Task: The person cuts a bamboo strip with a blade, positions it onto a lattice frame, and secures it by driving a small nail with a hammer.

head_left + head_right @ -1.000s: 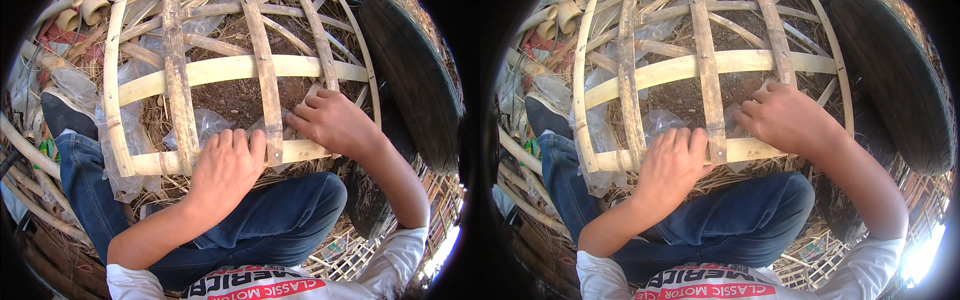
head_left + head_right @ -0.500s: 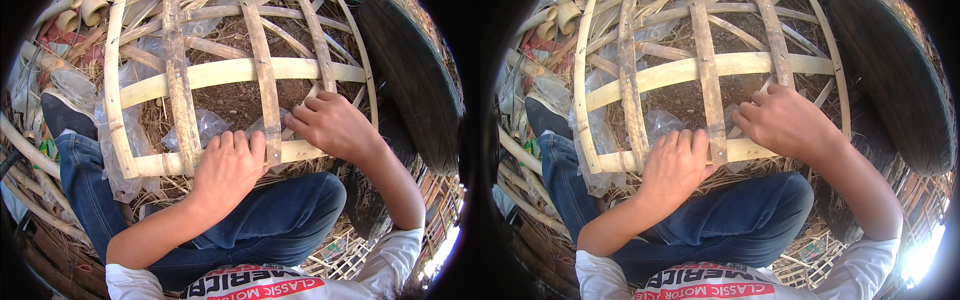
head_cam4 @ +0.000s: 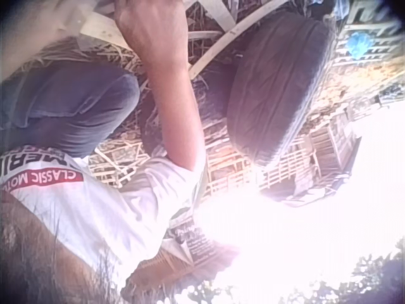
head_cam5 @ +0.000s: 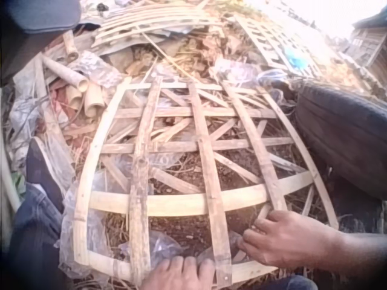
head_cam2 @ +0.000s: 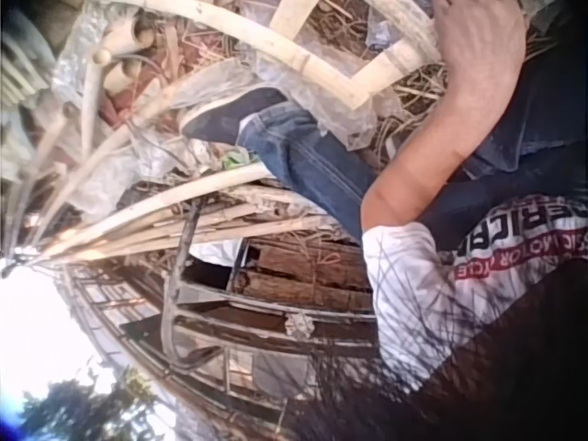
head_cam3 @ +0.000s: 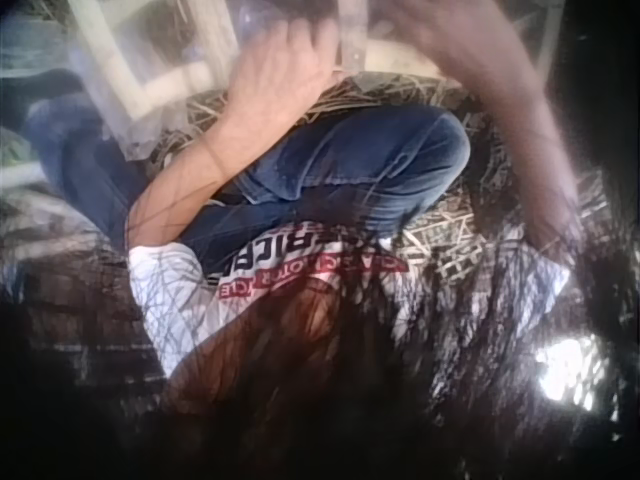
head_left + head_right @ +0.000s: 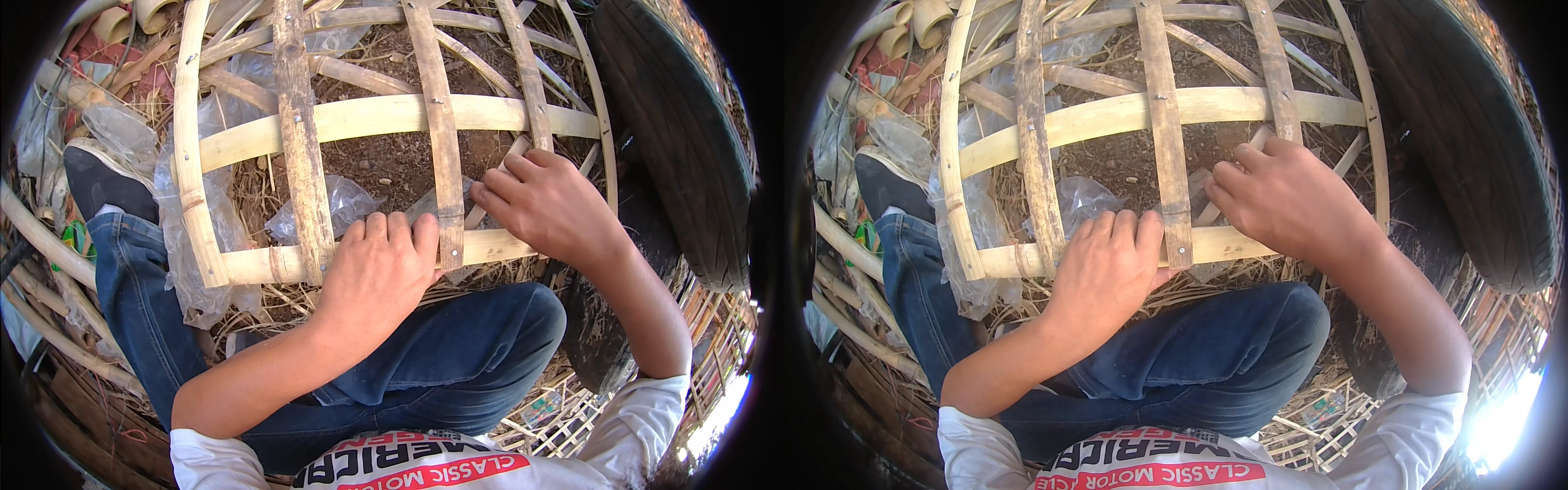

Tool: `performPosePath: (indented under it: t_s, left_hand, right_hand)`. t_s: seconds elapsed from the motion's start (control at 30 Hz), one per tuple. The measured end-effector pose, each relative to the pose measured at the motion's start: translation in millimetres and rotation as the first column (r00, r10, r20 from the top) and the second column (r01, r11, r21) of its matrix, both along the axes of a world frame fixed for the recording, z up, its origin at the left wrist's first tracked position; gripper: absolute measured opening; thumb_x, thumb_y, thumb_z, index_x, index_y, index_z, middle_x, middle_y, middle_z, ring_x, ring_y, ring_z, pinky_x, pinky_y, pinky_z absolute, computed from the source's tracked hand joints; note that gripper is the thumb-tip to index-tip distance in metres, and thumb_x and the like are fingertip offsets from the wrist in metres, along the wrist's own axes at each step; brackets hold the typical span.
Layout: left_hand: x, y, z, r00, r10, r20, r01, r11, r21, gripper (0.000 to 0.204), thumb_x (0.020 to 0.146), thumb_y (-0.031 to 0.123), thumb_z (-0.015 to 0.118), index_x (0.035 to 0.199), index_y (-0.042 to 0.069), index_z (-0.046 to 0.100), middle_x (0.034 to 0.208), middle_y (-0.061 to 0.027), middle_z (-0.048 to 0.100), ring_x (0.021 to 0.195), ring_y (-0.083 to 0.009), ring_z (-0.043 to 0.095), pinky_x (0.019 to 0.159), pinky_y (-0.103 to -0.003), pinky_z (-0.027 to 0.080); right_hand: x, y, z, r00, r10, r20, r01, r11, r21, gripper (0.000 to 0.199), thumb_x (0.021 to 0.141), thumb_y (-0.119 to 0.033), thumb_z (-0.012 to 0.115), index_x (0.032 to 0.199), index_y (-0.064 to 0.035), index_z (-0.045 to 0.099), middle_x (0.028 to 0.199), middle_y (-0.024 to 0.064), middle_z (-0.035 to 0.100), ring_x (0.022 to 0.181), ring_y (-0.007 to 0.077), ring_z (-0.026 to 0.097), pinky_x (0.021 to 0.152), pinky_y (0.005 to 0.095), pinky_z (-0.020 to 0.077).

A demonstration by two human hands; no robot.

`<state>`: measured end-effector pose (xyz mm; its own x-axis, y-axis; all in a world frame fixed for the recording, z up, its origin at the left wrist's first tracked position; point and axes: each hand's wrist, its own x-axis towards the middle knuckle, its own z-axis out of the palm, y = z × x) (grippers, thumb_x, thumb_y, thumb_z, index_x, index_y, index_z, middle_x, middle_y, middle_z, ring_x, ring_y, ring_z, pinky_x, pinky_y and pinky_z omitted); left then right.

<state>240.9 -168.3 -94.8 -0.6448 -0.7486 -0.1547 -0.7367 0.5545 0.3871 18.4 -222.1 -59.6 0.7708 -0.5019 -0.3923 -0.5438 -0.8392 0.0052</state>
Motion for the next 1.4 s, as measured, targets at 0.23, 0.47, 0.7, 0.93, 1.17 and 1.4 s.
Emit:
performPosePath:
  t_s: [0.23, 0.47, 0.7, 0.93, 1.17, 1.4]
  left_hand:
    - [-4.1, 2.1, -2.4, 1.0, 0.021, 0.009, -0.022, 0.996, 0.089, 0.049, 0.076, 0.04, 0.078, 0.096, 0.004, 0.052, 0.08, -0.0091, 0.056, 0.079, -0.0252, 0.06, 0.07, -0.037, 0.049]
    - [-13.2, 4.2, -11.0, 0.999, 0.043, 0.013, -0.044, 0.994, 0.104, 0.053, 0.076, 0.042, 0.078, 0.098, 0.001, 0.052, 0.079, -0.0118, 0.058, 0.073, -0.0284, 0.062, 0.066, -0.039, 0.05]
    - [-19.2, 5.8, -11.1, 0.998, 0.042, 0.057, -0.046, 0.996, 0.082, 0.056, 0.074, 0.041, 0.079, 0.099, -0.001, 0.051, 0.078, -0.013, 0.059, 0.073, -0.0302, 0.064, 0.066, -0.04, 0.052]
    - [-24.5, 6.1, -9.1, 0.996, 0.029, 0.09, -0.034, 0.998, 0.052, 0.056, 0.073, 0.038, 0.08, 0.099, -0.002, 0.051, 0.076, -0.0125, 0.059, 0.071, -0.0303, 0.065, 0.064, -0.039, 0.054]
    - [-21.2, 4.9, -10.3, 0.994, 0.027, 0.105, -0.035, 0.996, 0.079, 0.059, 0.071, 0.037, 0.082, 0.101, -0.002, 0.05, 0.077, -0.0127, 0.059, 0.072, -0.0305, 0.066, 0.064, -0.04, 0.054]
    - [-21.4, 5.1, -11.7, 0.994, 0.022, 0.106, -0.029, 0.998, 0.063, 0.062, 0.071, 0.038, 0.081, 0.105, -0.005, 0.051, 0.077, -0.0129, 0.059, 0.072, -0.0303, 0.065, 0.064, -0.039, 0.054]
  right_hand:
    - [0.0, -1.8, -4.1, 0.995, 0.022, 0.095, -0.01, 0.992, -0.128, 0.01, 0.078, -0.017, 0.065, 0.086, -0.0107, 0.067, 0.083, -0.0035, 0.056, 0.09, 0.0134, 0.058, 0.073, 0.0276, 0.049]
    - [-13.8, 2.1, -17.4, 0.988, 0.036, 0.149, -0.013, 0.989, -0.148, 0.01, 0.077, -0.017, 0.065, 0.085, -0.0126, 0.069, 0.083, -0.004, 0.058, 0.09, 0.0135, 0.058, 0.071, 0.0275, 0.0485]
    - [-23.8, 4.0, -23.1, 0.976, -0.037, 0.216, 0.053, 0.996, -0.07, 0.019, 0.074, -0.016, 0.065, 0.091, -0.0089, 0.071, 0.087, 0.0009, 0.061, 0.092, 0.0179, 0.061, 0.076, 0.0314, 0.0505]
    - [-32.6, 3.9, -28.8, 0.941, -0.019, 0.337, 0.065, 0.99, -0.126, 0.01, 0.076, -0.017, 0.063, 0.082, -0.0117, 0.069, 0.076, -0.0032, 0.06, 0.085, 0.0148, 0.062, 0.073, 0.0291, 0.0509]
    - [-31.2, -0.1, -29.5, 0.928, -0.026, 0.371, 0.068, 0.993, -0.101, 0.007, 0.075, -0.017, 0.062, 0.075, -0.0104, 0.065, 0.074, -0.0007, 0.06, 0.083, 0.0182, 0.063, 0.073, 0.0311, 0.0521]
    - [-32.0, 0.2, -33.6, 0.908, -0.036, 0.417, 0.084, 0.992, -0.097, 0.007, 0.074, -0.017, 0.063, 0.074, -0.0098, 0.064, 0.073, -0.0007, 0.059, 0.083, 0.0183, 0.063, 0.069, 0.0322, 0.0535]
